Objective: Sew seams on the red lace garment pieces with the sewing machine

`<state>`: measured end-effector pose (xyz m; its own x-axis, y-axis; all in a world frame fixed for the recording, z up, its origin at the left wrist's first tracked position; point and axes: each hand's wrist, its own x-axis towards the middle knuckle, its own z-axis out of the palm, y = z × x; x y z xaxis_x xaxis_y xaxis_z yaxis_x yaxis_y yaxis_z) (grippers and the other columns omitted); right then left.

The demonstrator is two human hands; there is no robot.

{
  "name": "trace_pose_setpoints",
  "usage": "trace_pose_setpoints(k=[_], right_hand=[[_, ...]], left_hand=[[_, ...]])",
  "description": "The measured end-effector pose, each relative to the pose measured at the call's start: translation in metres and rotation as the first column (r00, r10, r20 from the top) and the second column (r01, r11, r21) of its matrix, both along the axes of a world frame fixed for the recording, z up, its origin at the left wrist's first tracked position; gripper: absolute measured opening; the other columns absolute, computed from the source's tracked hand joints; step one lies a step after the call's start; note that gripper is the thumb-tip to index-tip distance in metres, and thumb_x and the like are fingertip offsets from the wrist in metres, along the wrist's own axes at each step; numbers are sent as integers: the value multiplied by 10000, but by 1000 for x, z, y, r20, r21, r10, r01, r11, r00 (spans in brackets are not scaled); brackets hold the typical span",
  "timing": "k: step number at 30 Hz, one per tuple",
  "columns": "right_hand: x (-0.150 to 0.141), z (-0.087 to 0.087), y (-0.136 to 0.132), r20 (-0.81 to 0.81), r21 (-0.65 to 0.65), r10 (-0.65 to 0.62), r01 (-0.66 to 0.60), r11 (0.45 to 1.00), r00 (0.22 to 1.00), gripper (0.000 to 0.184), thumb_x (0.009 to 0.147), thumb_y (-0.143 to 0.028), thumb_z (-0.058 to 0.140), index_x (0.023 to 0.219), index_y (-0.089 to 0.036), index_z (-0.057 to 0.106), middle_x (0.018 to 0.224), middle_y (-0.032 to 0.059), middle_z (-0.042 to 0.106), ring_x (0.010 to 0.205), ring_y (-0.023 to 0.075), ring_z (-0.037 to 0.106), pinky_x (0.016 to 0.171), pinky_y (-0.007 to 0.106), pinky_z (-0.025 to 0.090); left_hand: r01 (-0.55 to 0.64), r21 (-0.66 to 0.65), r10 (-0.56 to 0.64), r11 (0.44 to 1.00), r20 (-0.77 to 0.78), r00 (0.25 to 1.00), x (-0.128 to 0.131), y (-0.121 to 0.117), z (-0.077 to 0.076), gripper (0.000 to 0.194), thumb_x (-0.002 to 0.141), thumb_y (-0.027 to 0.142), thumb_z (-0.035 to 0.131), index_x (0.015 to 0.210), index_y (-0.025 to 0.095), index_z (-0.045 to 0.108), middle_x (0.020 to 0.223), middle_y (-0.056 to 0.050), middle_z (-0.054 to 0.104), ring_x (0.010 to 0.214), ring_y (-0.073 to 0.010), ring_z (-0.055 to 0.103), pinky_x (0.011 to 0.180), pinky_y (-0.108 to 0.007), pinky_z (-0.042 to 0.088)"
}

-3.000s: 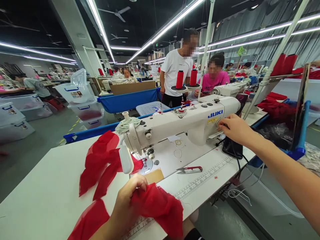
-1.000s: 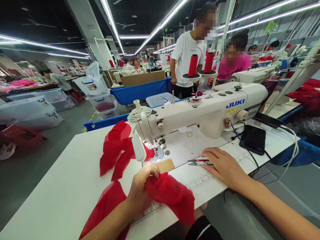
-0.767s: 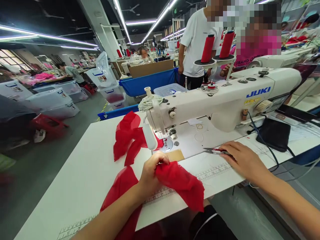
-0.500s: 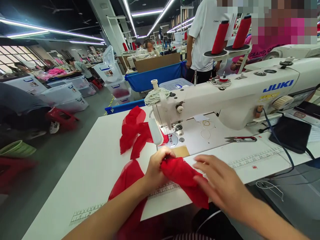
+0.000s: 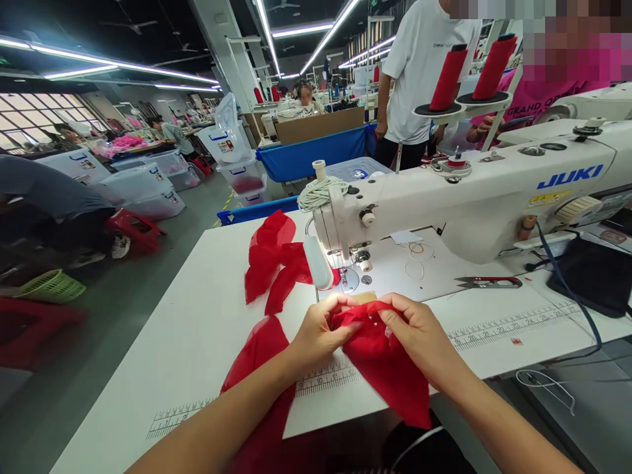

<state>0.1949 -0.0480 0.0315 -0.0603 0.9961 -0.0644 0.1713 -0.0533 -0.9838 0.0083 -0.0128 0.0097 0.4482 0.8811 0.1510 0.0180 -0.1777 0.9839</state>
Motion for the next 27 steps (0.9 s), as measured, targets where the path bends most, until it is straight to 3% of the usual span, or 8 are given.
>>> trace_pose_setpoints(k=[4,7,10,12,15,17,20,27], right_hand=[[-4,0,3,-360,-287,-196,92,954,912,388,642,-538,784,771,-190,670,664,12,650,604,168,591,566,272,502],[-6,-1,5,-411,-362,-324,174,916,852,381,583,-499,832,725,-180,680,701,27,687,622,176,617,541,261,504],[-8,-1,3,-427,-355,-403,259,898,810,380,567,-489,844,747,-191,693,736,27,711,667,194,649,570,270,531],[-11,-2,0,-430,-323,-399,274,906,810,391,589,-507,836,797,-204,702,760,26,722,717,214,671,610,288,554],[-17,-3,-5,-463,-291,-371,258,921,805,419,607,-538,830,850,-223,700,820,26,734,792,243,685,662,324,578],[-20,-5,-6,-498,-313,-399,269,911,770,430,581,-538,851,842,-235,695,833,22,733,820,255,687,674,340,590],[-20,-7,-5,-525,-331,-421,278,902,740,378,598,-512,852,800,-239,685,808,21,724,822,259,686,679,358,603],[-16,-3,-2,-648,-299,-333,174,938,685,248,638,-382,855,721,-223,684,701,-15,680,671,176,650,668,310,609]], left_hand=[[-11,4,11,1000,-32,999,0,0,-2,251,853,331,625,1025,157,571,772,-17,595,679,-143,545,627,-260,447],[-123,202,145,972,-100,984,-2,0,-3,241,874,280,607,1082,164,575,858,-35,574,720,-146,545,646,-268,481],[-116,515,200,849,-111,973,-4,-4,0,148,914,242,575,1048,179,578,921,-51,565,769,-150,554,692,-279,516],[12,676,120,737,-148,982,-5,-7,4,157,964,259,519,1092,184,572,1009,-81,593,909,-182,583,822,-329,531],[216,723,6,656,-292,957,-5,-10,7,258,1014,326,429,1202,181,529,1077,-106,619,1005,-213,588,897,-370,514],[242,678,-4,694,-332,943,-5,-11,6,277,1021,347,397,1211,170,497,1009,-100,627,908,-203,600,817,-349,526],[148,624,32,767,-269,963,-6,-12,4,275,1010,336,406,1214,153,438,953,-93,612,819,-186,587,754,-329,522],[164,528,116,834,-457,882,-5,-11,5,288,1008,295,326,1015,173,587,897,-90,631,810,-214,582,728,-336,492]])
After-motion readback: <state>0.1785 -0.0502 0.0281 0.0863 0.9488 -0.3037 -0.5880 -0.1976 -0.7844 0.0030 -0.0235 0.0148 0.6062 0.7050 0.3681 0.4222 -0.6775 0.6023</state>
